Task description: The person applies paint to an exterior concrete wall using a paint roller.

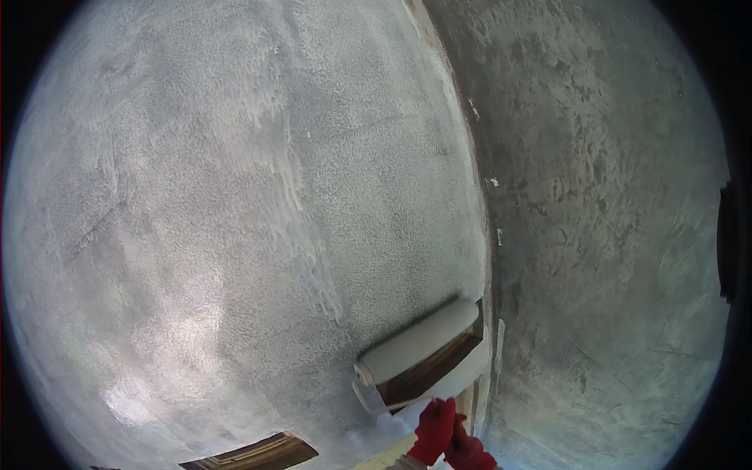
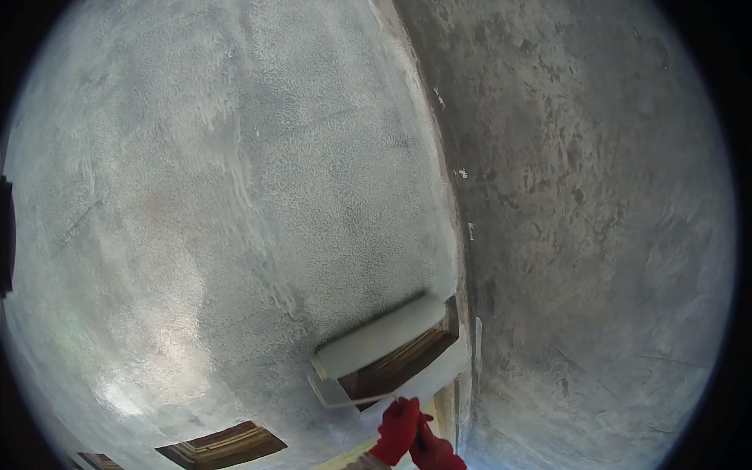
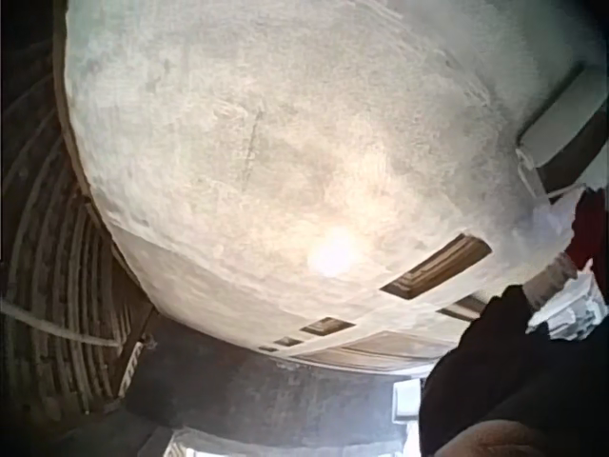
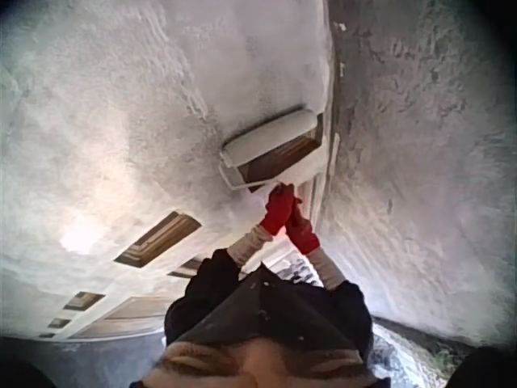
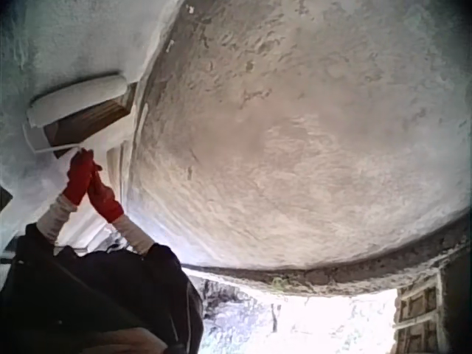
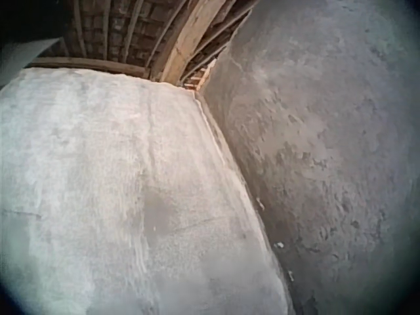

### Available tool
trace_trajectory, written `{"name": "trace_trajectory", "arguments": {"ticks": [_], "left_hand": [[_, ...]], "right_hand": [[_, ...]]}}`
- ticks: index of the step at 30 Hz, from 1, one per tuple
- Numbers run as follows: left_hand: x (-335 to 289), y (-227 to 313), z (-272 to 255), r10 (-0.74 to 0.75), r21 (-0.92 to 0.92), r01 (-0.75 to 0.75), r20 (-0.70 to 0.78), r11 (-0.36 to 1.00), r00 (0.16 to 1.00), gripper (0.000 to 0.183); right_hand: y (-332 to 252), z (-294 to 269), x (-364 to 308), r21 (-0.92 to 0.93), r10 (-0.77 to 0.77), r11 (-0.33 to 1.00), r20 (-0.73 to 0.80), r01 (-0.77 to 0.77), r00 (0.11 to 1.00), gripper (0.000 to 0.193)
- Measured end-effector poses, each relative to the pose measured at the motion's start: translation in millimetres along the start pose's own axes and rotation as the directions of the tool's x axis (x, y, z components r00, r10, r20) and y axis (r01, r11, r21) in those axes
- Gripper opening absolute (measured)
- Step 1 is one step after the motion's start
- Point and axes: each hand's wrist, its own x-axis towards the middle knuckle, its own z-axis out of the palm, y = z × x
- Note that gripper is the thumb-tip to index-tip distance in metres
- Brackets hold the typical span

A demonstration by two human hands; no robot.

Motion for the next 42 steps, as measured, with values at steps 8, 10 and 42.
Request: {"name": "trace_trajectory", "arguments": {"ticks": [8,10,42], "left_hand": [[40,127,3,0.263,-0.317,-0.277,-0.084,0.907,0.961,0.030],[39,127,1,0.250,-0.365,-0.257,-0.066,0.895,0.966,0.028],[7,237,-24,0.642,-0.381,-0.633,-0.122,0.674,0.757,0.052]], "right_hand": [[-53,-31,75,0.320,-0.072,0.943,-0.082,0.095,0.994,0.066],[-61,-34,80,0.394,0.078,0.914,0.077,-0.102,0.994,0.065],[-205,-128,203,-0.050,-0.445,0.895,-0.105,0.443,0.889,0.042]]}}
